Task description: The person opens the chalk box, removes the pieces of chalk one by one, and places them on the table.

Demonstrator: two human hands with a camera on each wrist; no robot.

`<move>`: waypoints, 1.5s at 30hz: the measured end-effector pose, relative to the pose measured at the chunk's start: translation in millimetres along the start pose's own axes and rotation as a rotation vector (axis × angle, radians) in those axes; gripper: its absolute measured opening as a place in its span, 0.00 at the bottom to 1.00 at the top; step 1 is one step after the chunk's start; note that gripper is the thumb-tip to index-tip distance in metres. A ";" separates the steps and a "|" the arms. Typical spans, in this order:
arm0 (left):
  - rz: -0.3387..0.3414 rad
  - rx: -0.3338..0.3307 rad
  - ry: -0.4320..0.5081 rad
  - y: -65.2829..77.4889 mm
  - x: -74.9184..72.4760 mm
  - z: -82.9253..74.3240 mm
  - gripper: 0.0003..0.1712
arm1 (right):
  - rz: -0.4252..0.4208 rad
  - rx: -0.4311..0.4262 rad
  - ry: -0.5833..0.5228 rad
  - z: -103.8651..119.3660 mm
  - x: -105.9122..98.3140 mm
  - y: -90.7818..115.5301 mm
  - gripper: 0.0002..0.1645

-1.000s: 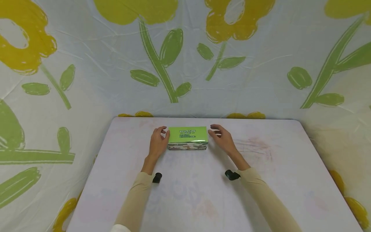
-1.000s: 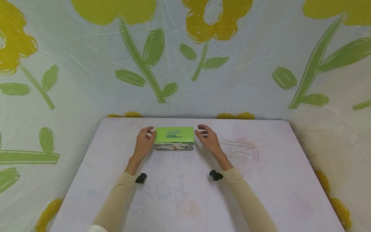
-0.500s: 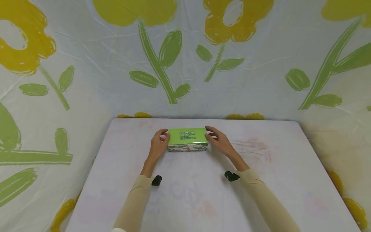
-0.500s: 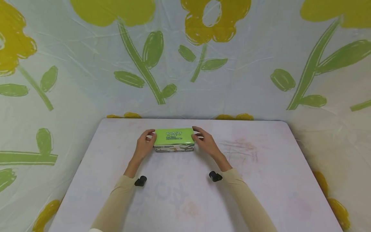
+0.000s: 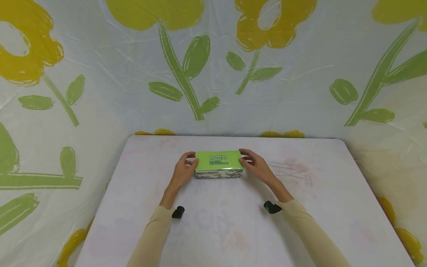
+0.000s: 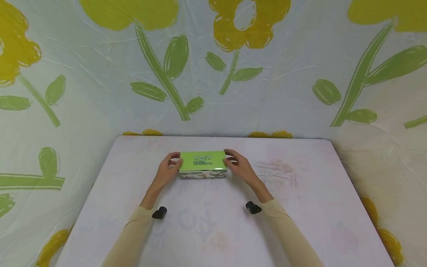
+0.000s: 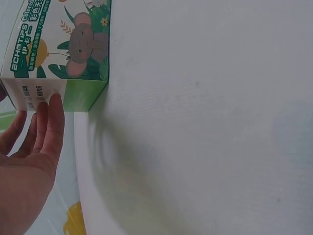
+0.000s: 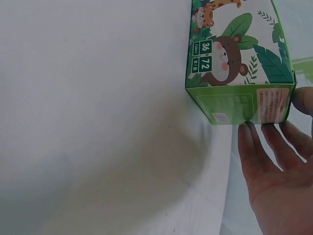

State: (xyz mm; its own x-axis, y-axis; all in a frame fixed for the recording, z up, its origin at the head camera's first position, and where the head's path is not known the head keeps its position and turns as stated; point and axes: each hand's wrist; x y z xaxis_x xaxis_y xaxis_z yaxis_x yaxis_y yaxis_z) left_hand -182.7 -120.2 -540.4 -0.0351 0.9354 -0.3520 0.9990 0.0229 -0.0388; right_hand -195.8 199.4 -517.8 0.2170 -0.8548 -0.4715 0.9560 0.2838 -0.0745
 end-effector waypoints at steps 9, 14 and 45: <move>0.055 0.006 0.017 9.1 -1.3 2.4 0.25 | 0.016 0.011 -0.025 4.3 -2.1 12.7 0.31; 0.105 0.031 0.019 14.8 -3.9 5.0 0.26 | 0.019 0.028 -0.014 5.7 -3.1 19.7 0.32; 0.323 0.045 0.095 23.8 -5.7 14.2 0.61 | 0.126 -0.238 0.290 33.9 12.7 15.0 0.35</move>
Point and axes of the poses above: each hand's wrist, its own y-axis away from the middle knuckle, its own x-axis out of the palm, z = x × y, and after that the axes turned 2 degrees about -z, right-handed
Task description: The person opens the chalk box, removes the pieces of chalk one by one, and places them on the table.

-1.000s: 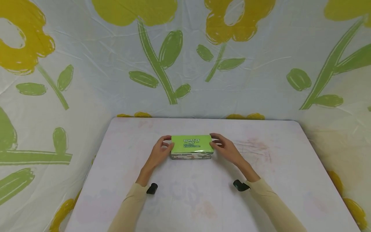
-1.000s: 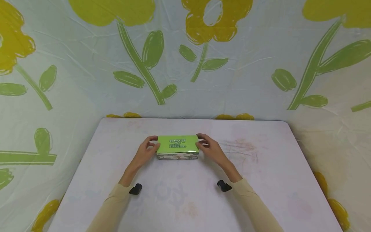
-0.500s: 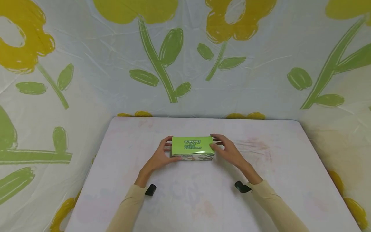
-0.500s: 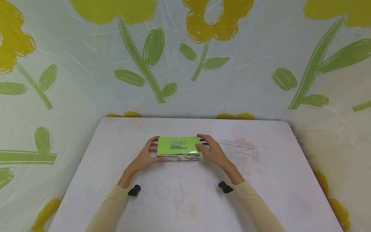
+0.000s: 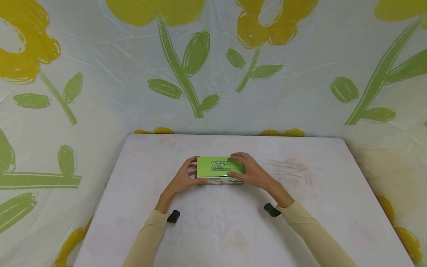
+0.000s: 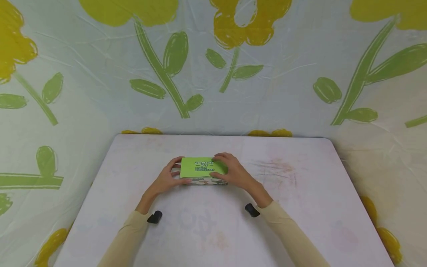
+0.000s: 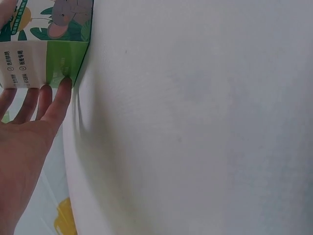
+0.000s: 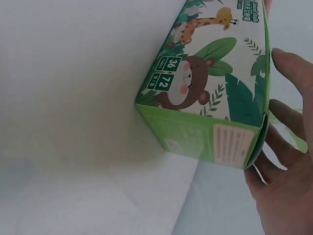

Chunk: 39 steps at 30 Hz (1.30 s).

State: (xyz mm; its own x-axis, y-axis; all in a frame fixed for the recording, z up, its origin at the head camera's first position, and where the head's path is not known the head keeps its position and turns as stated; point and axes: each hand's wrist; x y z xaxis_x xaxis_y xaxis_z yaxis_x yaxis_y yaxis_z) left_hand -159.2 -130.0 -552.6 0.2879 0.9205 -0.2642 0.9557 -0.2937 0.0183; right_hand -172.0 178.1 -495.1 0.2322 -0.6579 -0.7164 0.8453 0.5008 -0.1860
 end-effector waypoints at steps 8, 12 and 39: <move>0.004 -0.015 -0.005 -0.3 -0.3 0.6 0.60 | 0.057 -0.118 0.098 11.2 1.0 -11.9 0.35; 0.002 -0.011 -0.007 -1.8 -0.5 2.3 0.59 | 0.094 -0.143 0.187 14.2 -2.7 -16.8 0.36; 0.030 0.040 0.009 -5.7 -3.6 4.6 0.58 | 0.169 -0.535 0.597 16.7 -11.7 -39.7 0.29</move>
Point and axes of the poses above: each hand's wrist, its own y-axis away from the middle knuckle, its own x-axis out of the palm, z = x × y, and after that the axes turned 2 degrees about -z, right-handed
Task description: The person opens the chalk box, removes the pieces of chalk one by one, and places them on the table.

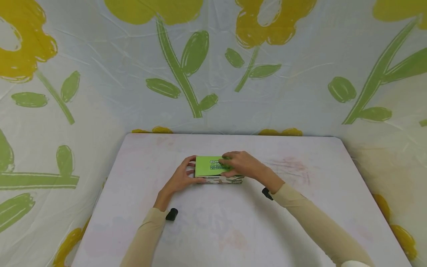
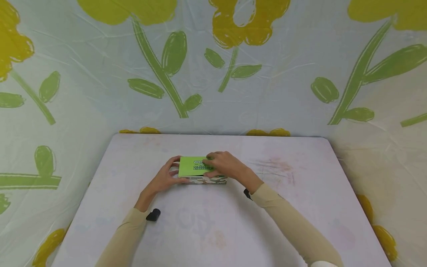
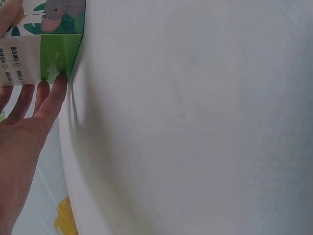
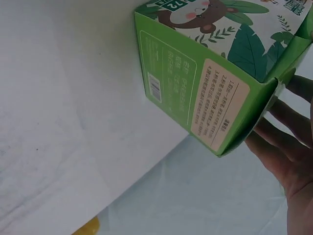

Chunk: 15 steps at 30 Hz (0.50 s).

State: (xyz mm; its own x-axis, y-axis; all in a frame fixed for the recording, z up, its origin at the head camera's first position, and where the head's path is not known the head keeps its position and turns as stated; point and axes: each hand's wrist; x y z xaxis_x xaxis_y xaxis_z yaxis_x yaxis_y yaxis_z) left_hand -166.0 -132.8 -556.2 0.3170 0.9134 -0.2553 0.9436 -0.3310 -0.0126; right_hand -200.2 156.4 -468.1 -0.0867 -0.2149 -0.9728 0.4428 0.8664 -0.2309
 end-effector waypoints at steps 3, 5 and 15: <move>-0.001 -0.002 -0.006 1.1 -0.1 -0.4 0.59 | 0.030 -0.004 -0.010 -2.0 -2.4 -1.3 0.29; 0.000 -0.005 -0.013 1.4 -0.2 -0.7 0.59 | 0.052 -0.007 -0.017 -3.3 -3.7 -2.4 0.29; -0.001 0.008 -0.016 -0.2 -1.5 -1.2 0.57 | 0.183 0.072 -0.202 -9.0 -17.8 -8.8 0.26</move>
Point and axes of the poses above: each hand's wrist, its own y-axis away from the middle knuckle, its own x-axis out of the palm, z = x × y, and after that the axes turned 2 degrees about -z, right-handed
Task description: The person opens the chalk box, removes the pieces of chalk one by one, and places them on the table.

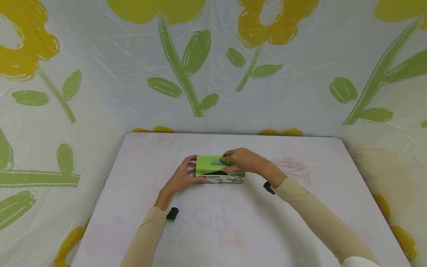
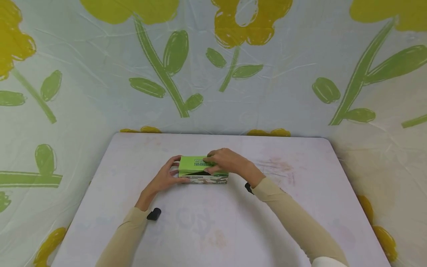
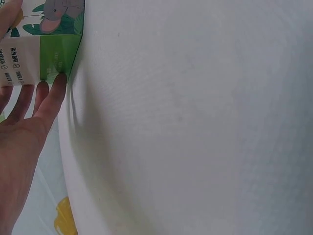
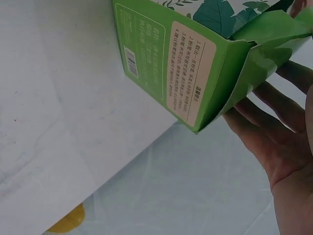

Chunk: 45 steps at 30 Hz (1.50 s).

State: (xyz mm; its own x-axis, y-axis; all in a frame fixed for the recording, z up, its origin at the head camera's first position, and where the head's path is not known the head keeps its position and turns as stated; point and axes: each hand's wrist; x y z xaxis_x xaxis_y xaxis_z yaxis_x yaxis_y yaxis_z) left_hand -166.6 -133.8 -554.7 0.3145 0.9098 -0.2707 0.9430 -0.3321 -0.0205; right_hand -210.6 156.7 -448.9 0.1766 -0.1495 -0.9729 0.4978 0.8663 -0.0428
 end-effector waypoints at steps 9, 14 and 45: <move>0.017 0.003 -0.024 -3.6 -1.2 3.1 0.58 | 0.046 0.114 -0.210 -6.0 -6.5 -1.6 0.25; 0.007 0.010 -0.025 -4.1 -1.1 3.7 0.57 | 0.052 0.154 -0.248 -9.0 -6.0 -1.7 0.30; -0.014 0.000 -0.017 0.0 1.4 1.0 0.57 | -0.440 0.351 -0.868 -40.4 40.8 60.9 0.08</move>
State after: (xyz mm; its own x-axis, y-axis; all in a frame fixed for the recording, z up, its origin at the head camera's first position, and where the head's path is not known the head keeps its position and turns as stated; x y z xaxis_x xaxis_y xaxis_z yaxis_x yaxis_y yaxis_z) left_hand -166.3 -132.8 -556.0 0.2992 0.9100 -0.2868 0.9474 -0.3192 -0.0244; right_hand -207.4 222.6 -500.4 0.4011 -0.8324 -0.3824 0.8616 0.4846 -0.1513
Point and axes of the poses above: each hand's wrist, its own y-axis away from the middle knuckle, its own x-axis out of the palm, z = x × y, and after that the axes turned 2 degrees about -z, right-handed
